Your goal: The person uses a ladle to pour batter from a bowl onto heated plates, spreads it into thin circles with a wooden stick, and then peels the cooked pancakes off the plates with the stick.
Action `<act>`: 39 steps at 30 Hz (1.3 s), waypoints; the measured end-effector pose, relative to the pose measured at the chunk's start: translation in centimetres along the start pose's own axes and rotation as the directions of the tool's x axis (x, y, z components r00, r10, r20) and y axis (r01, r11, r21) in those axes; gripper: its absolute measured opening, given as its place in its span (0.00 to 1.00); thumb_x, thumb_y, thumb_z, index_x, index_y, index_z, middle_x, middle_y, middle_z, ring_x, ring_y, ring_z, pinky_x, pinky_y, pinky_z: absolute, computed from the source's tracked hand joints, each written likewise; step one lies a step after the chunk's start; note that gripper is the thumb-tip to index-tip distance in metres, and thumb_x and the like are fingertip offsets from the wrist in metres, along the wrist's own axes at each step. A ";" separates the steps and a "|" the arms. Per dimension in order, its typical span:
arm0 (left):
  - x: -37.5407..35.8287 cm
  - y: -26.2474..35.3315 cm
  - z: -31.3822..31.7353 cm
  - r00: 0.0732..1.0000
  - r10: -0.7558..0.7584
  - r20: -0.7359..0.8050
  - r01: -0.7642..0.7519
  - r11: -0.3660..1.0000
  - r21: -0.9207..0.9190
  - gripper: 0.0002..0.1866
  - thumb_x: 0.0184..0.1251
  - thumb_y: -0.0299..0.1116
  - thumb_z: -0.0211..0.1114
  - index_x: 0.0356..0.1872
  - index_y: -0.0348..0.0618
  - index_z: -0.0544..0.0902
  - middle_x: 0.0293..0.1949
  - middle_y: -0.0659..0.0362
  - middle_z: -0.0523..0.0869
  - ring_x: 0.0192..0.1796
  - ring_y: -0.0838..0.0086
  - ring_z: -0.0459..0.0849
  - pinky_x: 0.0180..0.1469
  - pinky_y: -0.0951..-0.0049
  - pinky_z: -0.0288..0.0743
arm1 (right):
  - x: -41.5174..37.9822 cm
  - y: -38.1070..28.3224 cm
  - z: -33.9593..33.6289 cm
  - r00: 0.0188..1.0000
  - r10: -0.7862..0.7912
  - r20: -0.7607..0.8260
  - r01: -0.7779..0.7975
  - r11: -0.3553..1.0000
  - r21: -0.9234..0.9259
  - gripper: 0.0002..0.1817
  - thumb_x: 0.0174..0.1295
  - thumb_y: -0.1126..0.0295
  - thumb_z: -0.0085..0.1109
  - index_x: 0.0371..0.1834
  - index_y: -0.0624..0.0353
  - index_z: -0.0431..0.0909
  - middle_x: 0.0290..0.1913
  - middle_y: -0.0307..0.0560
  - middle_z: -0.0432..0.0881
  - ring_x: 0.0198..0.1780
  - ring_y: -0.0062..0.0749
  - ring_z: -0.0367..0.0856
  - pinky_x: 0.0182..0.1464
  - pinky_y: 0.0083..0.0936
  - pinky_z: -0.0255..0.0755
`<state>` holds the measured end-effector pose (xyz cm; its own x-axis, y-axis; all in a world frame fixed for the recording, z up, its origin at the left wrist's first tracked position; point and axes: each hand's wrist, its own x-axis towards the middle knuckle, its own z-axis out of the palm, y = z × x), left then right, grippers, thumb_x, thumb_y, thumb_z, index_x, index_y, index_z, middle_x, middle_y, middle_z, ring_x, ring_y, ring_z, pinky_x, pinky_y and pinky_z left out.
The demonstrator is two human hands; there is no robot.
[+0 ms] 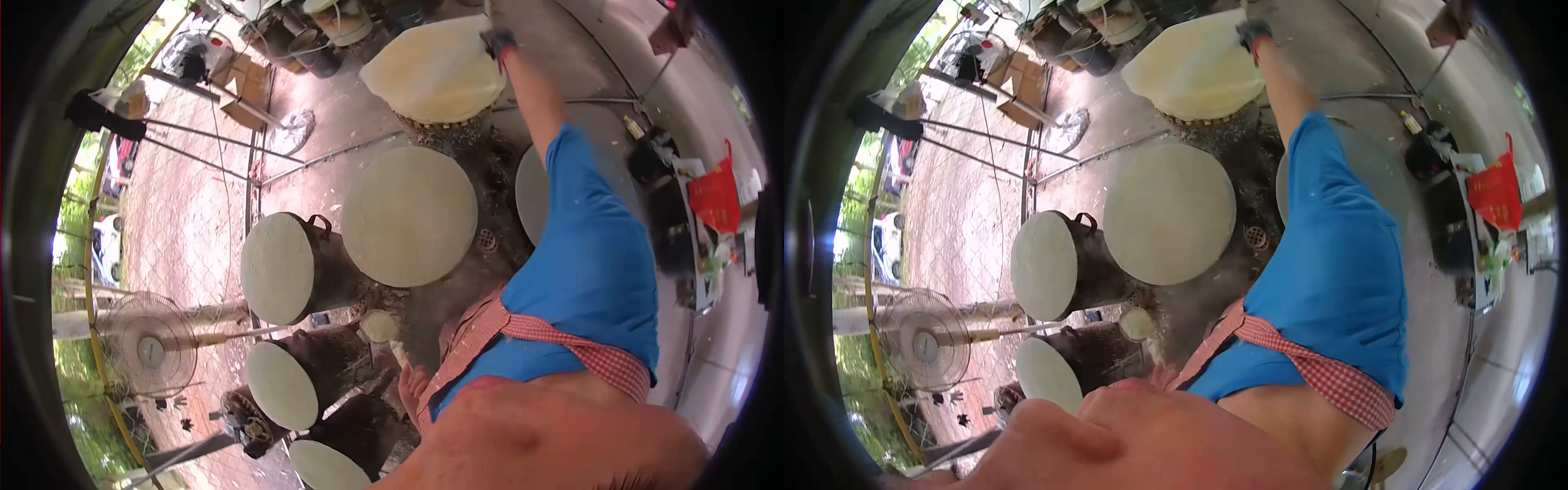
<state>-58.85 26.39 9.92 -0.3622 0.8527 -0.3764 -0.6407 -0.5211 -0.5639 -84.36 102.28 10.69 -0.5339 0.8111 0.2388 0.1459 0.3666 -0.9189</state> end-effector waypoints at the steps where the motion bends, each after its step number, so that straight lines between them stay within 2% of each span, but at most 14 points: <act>1: 1.1 -1.4 0.3 0.999 0.031 0.041 -0.032 0.999 0.010 0.18 0.67 0.42 0.43 0.18 0.46 0.60 0.09 0.65 0.58 0.11 0.80 0.56 0.15 0.81 0.53 | -2.0 3.5 2.7 0.915 0.396 -0.071 -0.372 0.901 0.225 0.13 0.49 0.63 0.56 0.13 0.57 0.71 0.09 0.45 0.68 0.08 0.30 0.66 0.10 0.31 0.58; 2: 1.4 -1.9 0.5 0.997 0.040 0.071 -0.042 0.999 0.031 0.18 0.67 0.42 0.43 0.18 0.46 0.60 0.09 0.65 0.58 0.11 0.81 0.56 0.14 0.82 0.53 | -3.5 6.3 3.8 0.859 0.491 -0.143 -0.425 0.841 0.335 0.14 0.48 0.62 0.56 0.13 0.58 0.72 0.11 0.47 0.71 0.10 0.33 0.69 0.13 0.32 0.61; 6: 0.0 3.0 -5.3 0.953 0.250 -0.170 -0.204 0.947 0.249 0.18 0.65 0.44 0.45 0.18 0.47 0.61 0.08 0.66 0.59 0.08 0.81 0.56 0.12 0.83 0.51 | -4.9 14.7 6.3 0.804 0.557 -0.211 -0.590 0.792 -0.159 0.17 0.48 0.56 0.56 0.23 0.62 0.76 0.21 0.53 0.76 0.23 0.40 0.76 0.27 0.36 0.68; 9: 0.7 0.8 -4.5 0.977 0.026 0.210 -0.074 0.972 0.221 0.15 0.64 0.44 0.47 0.39 0.44 0.74 0.14 0.64 0.62 0.12 0.81 0.60 0.12 0.82 0.57 | -7.1 15.3 4.1 0.924 0.362 -0.120 -0.365 0.749 -0.553 0.22 0.48 0.52 0.55 0.30 0.63 0.75 0.28 0.54 0.77 0.30 0.41 0.76 0.33 0.36 0.69; 11: 0.5 -2.5 -3.2 0.958 0.269 0.095 -0.266 0.963 -0.042 0.16 0.66 0.42 0.43 0.24 0.42 0.67 0.10 0.64 0.61 0.08 0.82 0.56 0.11 0.84 0.53 | -7.9 12.9 3.0 0.976 0.215 -0.046 -0.189 0.712 -0.676 0.25 0.49 0.49 0.54 0.35 0.63 0.75 0.34 0.54 0.77 0.35 0.43 0.76 0.37 0.35 0.69; 13: 0.0 -3.3 -5.3 0.906 0.367 0.210 -0.341 0.928 -0.153 0.14 0.68 0.37 0.40 0.49 0.50 0.71 0.14 0.63 0.61 0.08 0.83 0.56 0.09 0.84 0.54 | -9.0 7.6 5.7 0.999 0.048 0.023 -0.018 0.709 -0.705 0.29 0.49 0.45 0.53 0.40 0.63 0.74 0.39 0.55 0.78 0.40 0.44 0.76 0.41 0.35 0.69; 15: -0.1 -4.7 -5.1 0.849 0.514 0.123 -0.478 0.847 -0.234 0.14 0.68 0.36 0.42 0.52 0.56 0.70 0.14 0.64 0.61 0.09 0.84 0.56 0.06 0.86 0.51 | -11.6 3.5 11.6 0.958 -0.183 0.219 0.282 0.723 -0.630 0.31 0.50 0.45 0.52 0.44 0.64 0.72 0.42 0.56 0.77 0.44 0.46 0.75 0.43 0.34 0.69; 18: -2.9 -6.4 -7.1 0.742 0.658 0.128 -0.618 0.746 -0.247 0.10 0.67 0.34 0.43 0.41 0.48 0.74 0.13 0.65 0.60 0.08 0.84 0.55 0.06 0.86 0.51 | -22.2 -3.6 21.3 0.619 -0.613 0.491 0.645 0.753 0.128 0.19 0.59 0.58 0.48 0.41 0.63 0.74 0.43 0.52 0.77 0.47 0.41 0.73 0.49 0.29 0.65; 20: -5.0 -7.8 -10.0 0.670 0.726 0.152 -0.669 0.680 -0.299 0.08 0.67 0.35 0.44 0.37 0.48 0.71 0.13 0.65 0.60 0.08 0.84 0.54 0.07 0.86 0.51 | -31.4 -6.2 26.6 0.248 -0.634 0.732 0.803 0.557 0.211 0.17 0.60 0.56 0.44 0.38 0.58 0.75 0.34 0.54 0.77 0.36 0.47 0.74 0.34 0.34 0.67; 25: -10.9 -11.1 -18.3 0.469 0.869 0.157 -0.736 0.483 -0.475 0.09 0.66 0.37 0.46 0.27 0.47 0.66 0.11 0.65 0.58 0.08 0.84 0.53 0.07 0.85 0.50 | -64.1 -15.4 30.5 -0.247 -0.416 0.875 0.602 0.642 0.475 0.20 0.51 0.55 0.55 0.44 0.54 0.74 0.34 0.52 0.79 0.36 0.47 0.77 0.38 0.34 0.69; 27: -13.5 -13.4 -22.3 0.397 0.910 0.120 -0.747 0.397 -0.534 0.12 0.65 0.38 0.46 0.24 0.47 0.64 0.10 0.65 0.58 0.07 0.83 0.53 0.07 0.85 0.50 | -76.7 -16.3 28.8 -0.484 -0.509 0.711 0.366 0.621 0.694 0.23 0.49 0.57 0.58 0.47 0.54 0.72 0.35 0.53 0.79 0.37 0.48 0.77 0.40 0.35 0.69; 32: -16.8 -19.2 -30.4 0.296 0.955 0.030 -0.676 0.231 -0.700 0.20 0.64 0.40 0.48 0.14 0.47 0.58 0.08 0.66 0.56 0.07 0.83 0.52 0.07 0.84 0.50 | -100.1 -20.6 20.9 -0.919 -0.361 0.157 0.175 -0.016 0.985 0.11 0.45 0.61 0.55 0.28 0.55 0.75 0.28 0.51 0.78 0.33 0.44 0.78 0.35 0.38 0.70; 36: -16.5 -22.3 -34.5 0.206 0.977 -0.062 -0.607 0.078 -0.791 0.17 0.65 0.36 0.47 0.15 0.47 0.60 0.10 0.68 0.57 0.09 0.85 0.55 0.07 0.85 0.50 | -113.2 -23.5 17.7 -0.932 -0.305 -0.195 -0.114 -0.262 0.958 0.09 0.46 0.66 0.51 0.30 0.54 0.75 0.30 0.50 0.79 0.32 0.44 0.78 0.34 0.37 0.70; 39: -15.2 -23.1 -35.5 0.093 0.994 -0.052 -0.554 0.008 -0.833 0.18 0.64 0.37 0.49 0.14 0.50 0.59 0.10 0.68 0.58 0.09 0.85 0.55 0.07 0.84 0.50 | -123.5 -21.6 19.3 -0.726 -0.491 -0.481 -0.351 -0.337 0.874 0.12 0.47 0.66 0.50 0.35 0.52 0.74 0.33 0.48 0.78 0.29 0.42 0.78 0.32 0.37 0.69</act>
<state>-14.49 24.12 2.53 -0.6354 -0.4403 -0.6344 0.7591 -0.5070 -0.4083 -37.63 -14.62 -5.05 0.7170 -0.5497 0.4287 -0.5894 -0.8064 -0.0482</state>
